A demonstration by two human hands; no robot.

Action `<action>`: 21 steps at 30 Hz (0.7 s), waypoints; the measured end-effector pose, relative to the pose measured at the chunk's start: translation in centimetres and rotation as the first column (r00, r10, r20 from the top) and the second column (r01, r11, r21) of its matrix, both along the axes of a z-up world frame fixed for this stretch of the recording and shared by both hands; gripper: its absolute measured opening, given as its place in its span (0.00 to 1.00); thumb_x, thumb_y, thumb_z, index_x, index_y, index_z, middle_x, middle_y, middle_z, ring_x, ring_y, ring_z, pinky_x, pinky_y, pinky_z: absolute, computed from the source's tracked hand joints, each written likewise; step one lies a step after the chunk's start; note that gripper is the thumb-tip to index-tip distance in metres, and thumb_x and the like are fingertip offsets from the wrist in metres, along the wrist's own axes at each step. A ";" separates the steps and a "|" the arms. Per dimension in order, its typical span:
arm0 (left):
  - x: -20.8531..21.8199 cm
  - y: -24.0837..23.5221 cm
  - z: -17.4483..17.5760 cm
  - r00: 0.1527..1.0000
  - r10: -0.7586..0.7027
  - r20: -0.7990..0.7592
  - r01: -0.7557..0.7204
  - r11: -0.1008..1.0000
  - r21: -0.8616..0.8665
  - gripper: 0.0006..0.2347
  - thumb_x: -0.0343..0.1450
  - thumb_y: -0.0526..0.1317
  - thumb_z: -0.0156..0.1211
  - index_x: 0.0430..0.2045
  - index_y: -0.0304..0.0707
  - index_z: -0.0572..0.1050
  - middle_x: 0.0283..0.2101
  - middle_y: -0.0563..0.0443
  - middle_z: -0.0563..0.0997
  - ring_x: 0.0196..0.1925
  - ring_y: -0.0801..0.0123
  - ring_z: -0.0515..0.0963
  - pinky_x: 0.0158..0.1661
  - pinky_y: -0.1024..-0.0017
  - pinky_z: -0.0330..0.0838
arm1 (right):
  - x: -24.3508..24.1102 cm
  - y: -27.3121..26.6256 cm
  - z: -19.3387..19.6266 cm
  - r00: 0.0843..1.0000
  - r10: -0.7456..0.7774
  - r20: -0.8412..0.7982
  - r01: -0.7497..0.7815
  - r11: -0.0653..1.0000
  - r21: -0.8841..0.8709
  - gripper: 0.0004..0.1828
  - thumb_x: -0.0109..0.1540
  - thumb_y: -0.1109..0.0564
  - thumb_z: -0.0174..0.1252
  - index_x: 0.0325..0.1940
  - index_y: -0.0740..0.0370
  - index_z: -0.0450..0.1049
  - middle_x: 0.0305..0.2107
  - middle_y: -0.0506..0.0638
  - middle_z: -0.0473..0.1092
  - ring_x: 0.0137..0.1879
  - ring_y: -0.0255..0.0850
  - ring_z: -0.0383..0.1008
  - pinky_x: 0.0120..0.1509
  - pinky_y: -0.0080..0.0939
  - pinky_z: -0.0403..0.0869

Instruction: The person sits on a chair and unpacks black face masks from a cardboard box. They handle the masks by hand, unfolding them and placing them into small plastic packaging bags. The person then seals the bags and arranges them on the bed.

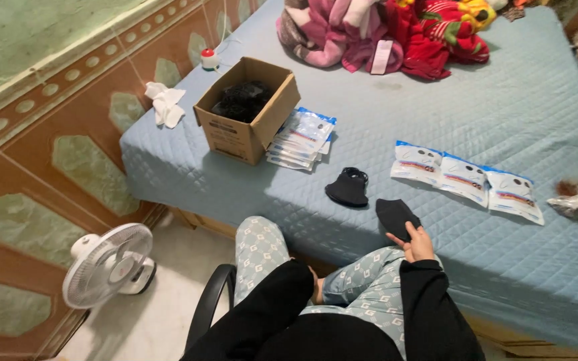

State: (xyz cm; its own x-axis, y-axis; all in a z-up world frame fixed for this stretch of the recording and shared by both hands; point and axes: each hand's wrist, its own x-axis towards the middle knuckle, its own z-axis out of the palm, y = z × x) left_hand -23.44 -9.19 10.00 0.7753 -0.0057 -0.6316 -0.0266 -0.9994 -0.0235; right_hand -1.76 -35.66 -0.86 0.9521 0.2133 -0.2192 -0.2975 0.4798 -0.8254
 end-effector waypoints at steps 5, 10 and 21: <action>-2.7 0.9 -4.5 0.997 0.054 -0.058 -0.055 0.998 -0.012 0.17 0.76 0.37 0.37 0.48 0.41 0.80 0.52 0.44 0.83 0.56 0.49 0.80 0.54 0.47 0.65 | -1.5 -1.3 -1.3 0.999 -0.040 0.030 0.041 0.999 -0.031 0.13 0.73 0.58 0.53 0.60 0.65 0.66 0.56 0.69 0.69 0.57 0.66 0.73 0.55 0.76 0.76; -1.4 0.2 -6.3 0.998 0.023 -0.052 -0.024 0.999 -0.024 0.18 0.76 0.38 0.37 0.47 0.41 0.81 0.51 0.44 0.84 0.55 0.48 0.81 0.54 0.47 0.64 | -0.6 -1.9 -2.5 0.997 -0.031 0.063 0.030 0.999 0.024 0.15 0.73 0.59 0.52 0.64 0.63 0.67 0.57 0.68 0.68 0.59 0.64 0.72 0.58 0.78 0.74; 2.1 1.4 -16.1 0.997 0.026 -0.075 -0.035 0.992 -0.124 0.20 0.77 0.44 0.35 0.50 0.40 0.80 0.51 0.40 0.83 0.55 0.43 0.79 0.54 0.47 0.60 | -2.0 -0.5 -0.4 0.992 -0.064 0.104 0.061 0.998 0.030 0.14 0.73 0.59 0.52 0.62 0.66 0.67 0.56 0.67 0.70 0.57 0.63 0.74 0.55 0.74 0.77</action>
